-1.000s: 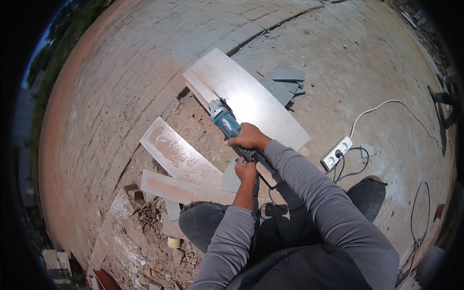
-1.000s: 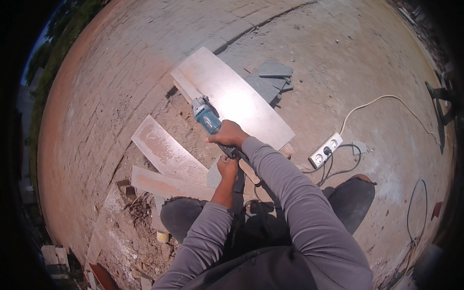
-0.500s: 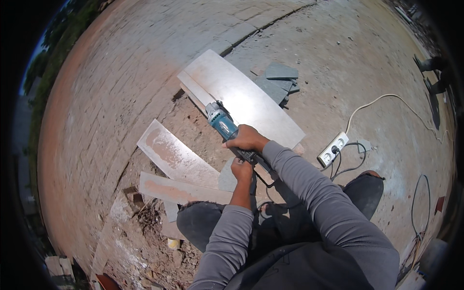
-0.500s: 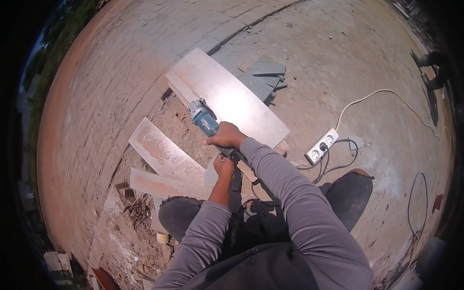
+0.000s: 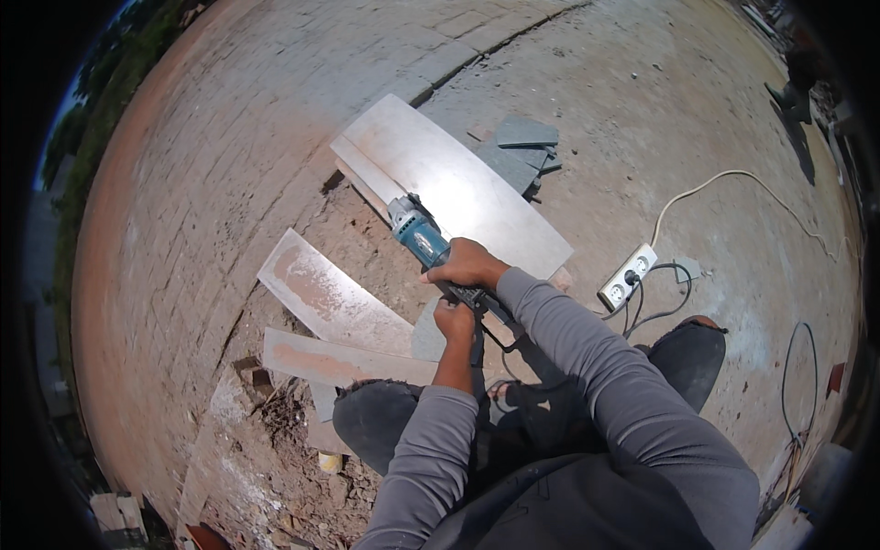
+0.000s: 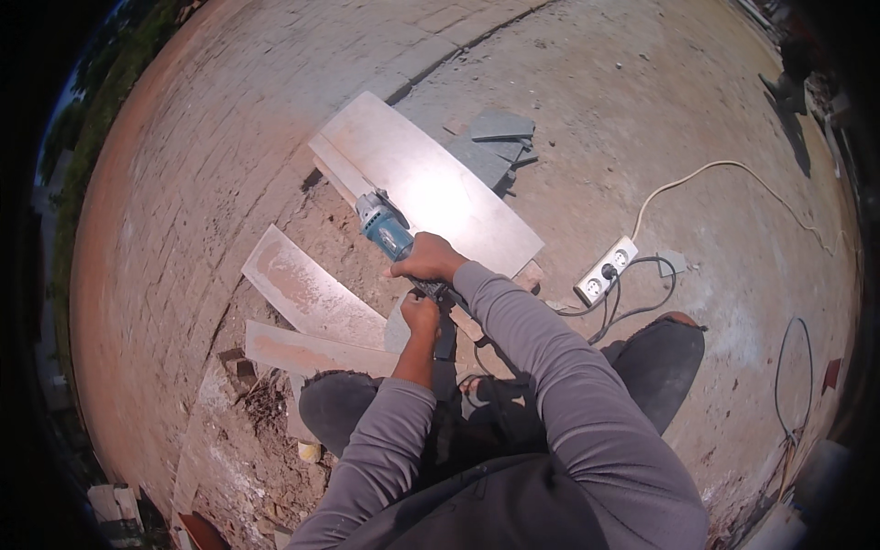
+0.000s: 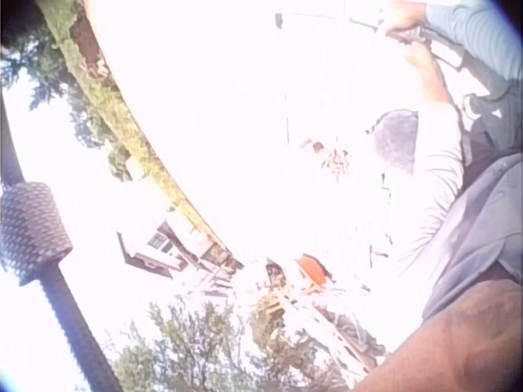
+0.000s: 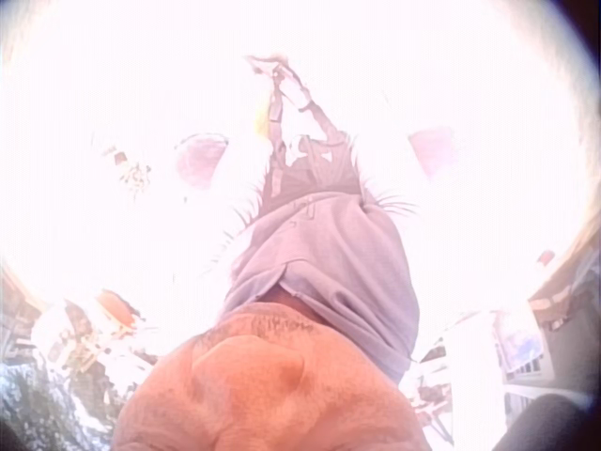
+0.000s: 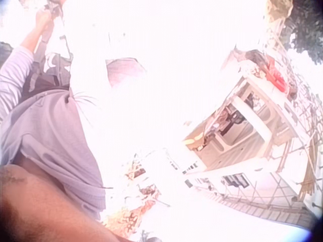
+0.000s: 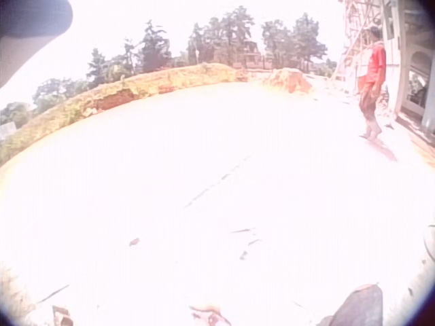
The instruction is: The person uses an angle grinder to cut and shape ceramic tiles while working on the ground.
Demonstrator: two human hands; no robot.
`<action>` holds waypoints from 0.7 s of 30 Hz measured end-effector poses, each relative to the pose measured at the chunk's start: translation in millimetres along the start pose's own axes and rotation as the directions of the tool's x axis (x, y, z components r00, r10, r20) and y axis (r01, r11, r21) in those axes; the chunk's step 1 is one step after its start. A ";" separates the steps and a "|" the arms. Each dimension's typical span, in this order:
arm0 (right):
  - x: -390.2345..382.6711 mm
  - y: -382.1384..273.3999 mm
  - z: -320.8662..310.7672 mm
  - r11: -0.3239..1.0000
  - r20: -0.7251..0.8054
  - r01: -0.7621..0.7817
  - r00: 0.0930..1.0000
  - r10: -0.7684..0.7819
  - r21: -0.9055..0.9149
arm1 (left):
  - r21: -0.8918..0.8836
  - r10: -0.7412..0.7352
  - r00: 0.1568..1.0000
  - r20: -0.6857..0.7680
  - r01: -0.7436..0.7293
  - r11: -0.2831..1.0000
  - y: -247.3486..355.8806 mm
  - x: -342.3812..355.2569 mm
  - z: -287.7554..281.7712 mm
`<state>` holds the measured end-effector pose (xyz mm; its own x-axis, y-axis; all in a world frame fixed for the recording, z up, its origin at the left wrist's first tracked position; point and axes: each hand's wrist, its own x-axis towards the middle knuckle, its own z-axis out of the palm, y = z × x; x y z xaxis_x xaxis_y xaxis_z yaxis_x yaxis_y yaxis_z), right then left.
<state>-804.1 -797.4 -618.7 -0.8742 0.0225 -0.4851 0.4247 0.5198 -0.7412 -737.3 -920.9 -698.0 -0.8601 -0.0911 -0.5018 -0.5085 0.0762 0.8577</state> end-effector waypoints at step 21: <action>-14.5 10.2 3.6 0.999 -0.004 -0.001 1.000 0.002 0.037 | 0.056 -0.032 0.999 -0.039 0.034 0.998 -5.2 5.0 0.2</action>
<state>-786.3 -795.5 -620.9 -0.8745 0.0270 -0.4844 0.4344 0.4877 -0.7572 -738.9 -921.6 -705.1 -0.8412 -0.1322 -0.5244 -0.5391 0.1284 0.8324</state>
